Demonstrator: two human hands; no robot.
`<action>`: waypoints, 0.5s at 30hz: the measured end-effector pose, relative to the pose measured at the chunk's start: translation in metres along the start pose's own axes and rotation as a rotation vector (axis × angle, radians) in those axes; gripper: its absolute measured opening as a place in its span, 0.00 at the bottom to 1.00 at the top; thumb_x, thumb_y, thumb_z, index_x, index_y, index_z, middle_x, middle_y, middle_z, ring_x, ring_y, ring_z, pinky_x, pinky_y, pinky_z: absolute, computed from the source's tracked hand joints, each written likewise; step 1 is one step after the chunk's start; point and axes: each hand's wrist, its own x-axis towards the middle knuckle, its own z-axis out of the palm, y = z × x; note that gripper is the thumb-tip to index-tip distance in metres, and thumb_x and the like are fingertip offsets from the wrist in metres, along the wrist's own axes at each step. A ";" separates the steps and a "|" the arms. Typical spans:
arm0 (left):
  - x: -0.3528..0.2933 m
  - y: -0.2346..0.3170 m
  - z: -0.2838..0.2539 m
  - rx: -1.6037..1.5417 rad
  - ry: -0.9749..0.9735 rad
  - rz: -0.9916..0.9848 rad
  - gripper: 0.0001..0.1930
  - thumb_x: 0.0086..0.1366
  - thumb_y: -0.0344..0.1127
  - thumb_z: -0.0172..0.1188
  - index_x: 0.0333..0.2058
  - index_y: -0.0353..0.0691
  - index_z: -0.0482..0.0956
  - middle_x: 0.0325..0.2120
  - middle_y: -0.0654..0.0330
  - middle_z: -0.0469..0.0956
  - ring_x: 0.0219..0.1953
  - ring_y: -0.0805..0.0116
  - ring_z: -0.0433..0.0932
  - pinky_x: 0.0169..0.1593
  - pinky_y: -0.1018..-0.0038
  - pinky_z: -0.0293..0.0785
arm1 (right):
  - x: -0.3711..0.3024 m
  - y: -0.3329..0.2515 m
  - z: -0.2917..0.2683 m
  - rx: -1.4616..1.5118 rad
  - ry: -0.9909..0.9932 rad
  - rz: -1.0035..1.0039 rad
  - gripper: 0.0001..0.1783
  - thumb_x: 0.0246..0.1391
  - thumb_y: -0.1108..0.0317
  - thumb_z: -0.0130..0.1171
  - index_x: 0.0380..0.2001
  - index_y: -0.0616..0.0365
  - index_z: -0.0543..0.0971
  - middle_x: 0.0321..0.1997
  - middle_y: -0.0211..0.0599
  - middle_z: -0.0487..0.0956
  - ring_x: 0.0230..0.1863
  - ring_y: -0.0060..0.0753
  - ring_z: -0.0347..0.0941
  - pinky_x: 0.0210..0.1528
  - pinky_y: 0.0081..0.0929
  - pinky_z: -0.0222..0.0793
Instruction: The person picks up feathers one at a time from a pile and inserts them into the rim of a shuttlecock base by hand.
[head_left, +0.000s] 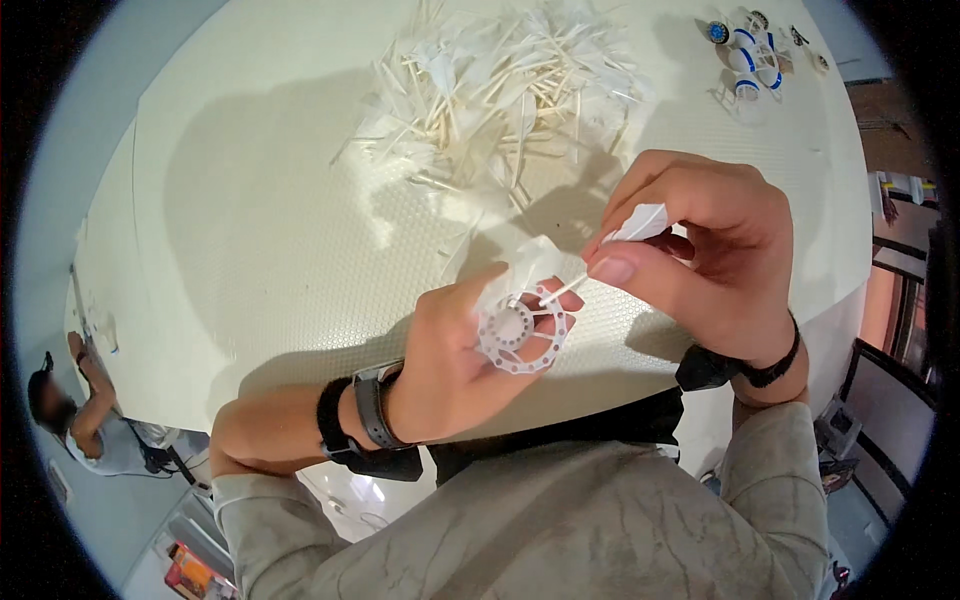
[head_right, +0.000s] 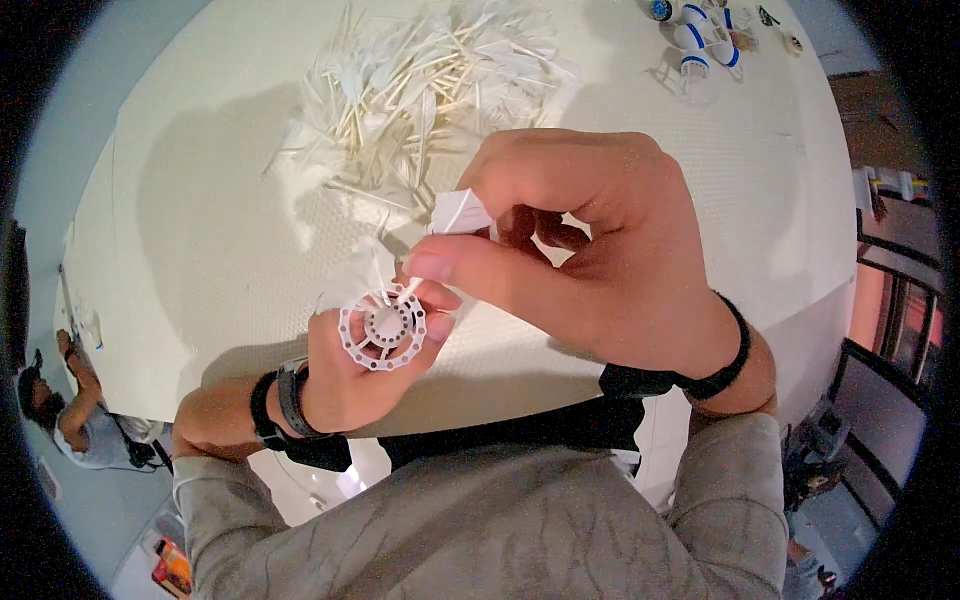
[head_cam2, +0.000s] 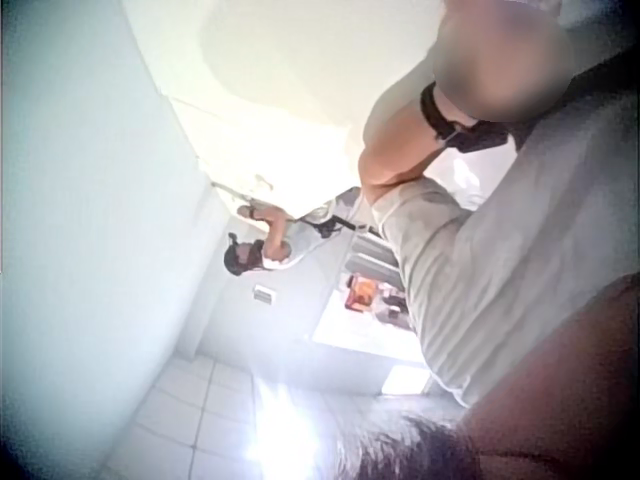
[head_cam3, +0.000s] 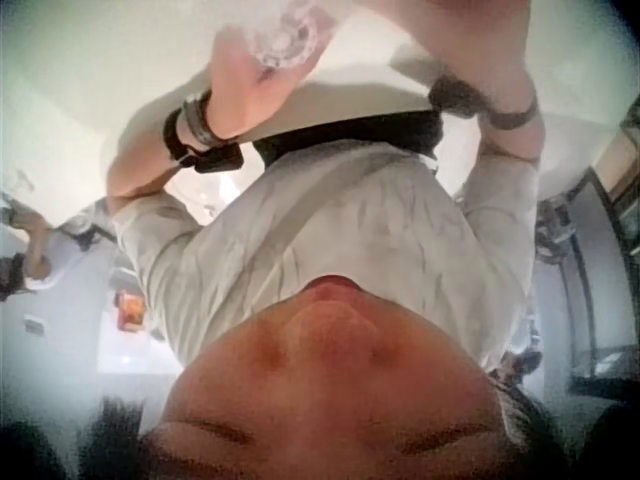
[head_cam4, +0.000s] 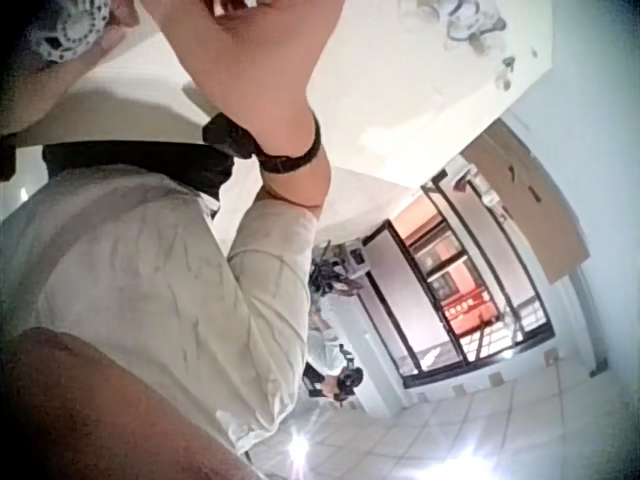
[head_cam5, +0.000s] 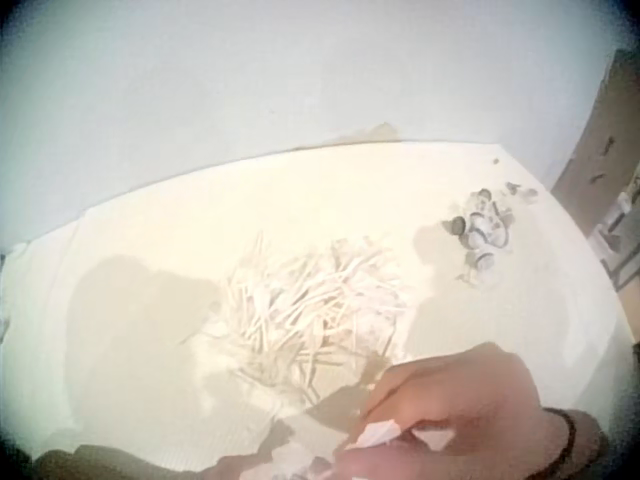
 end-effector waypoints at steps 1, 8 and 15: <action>0.001 -0.001 0.001 0.000 0.000 -0.001 0.08 0.63 0.28 0.62 0.40 0.35 0.81 0.31 0.58 0.83 0.31 0.72 0.82 0.37 0.76 0.76 | 0.000 0.000 0.000 0.011 0.000 0.013 0.04 0.45 0.82 0.66 0.27 0.67 0.82 0.31 0.42 0.81 0.31 0.27 0.75 0.32 0.22 0.67; 0.003 -0.002 0.002 0.018 -0.007 0.045 0.07 0.63 0.29 0.62 0.40 0.37 0.82 0.30 0.58 0.82 0.30 0.70 0.82 0.36 0.76 0.76 | 0.001 0.000 -0.003 -0.157 0.021 -0.147 0.05 0.44 0.79 0.69 0.28 0.65 0.83 0.29 0.41 0.81 0.27 0.22 0.74 0.25 0.18 0.62; 0.001 -0.002 -0.001 0.141 -0.032 0.087 0.09 0.63 0.28 0.63 0.41 0.37 0.81 0.30 0.56 0.82 0.31 0.68 0.83 0.36 0.74 0.77 | 0.002 0.004 -0.003 -0.204 -0.028 -0.265 0.08 0.44 0.78 0.70 0.29 0.62 0.82 0.28 0.38 0.81 0.23 0.19 0.69 0.21 0.17 0.54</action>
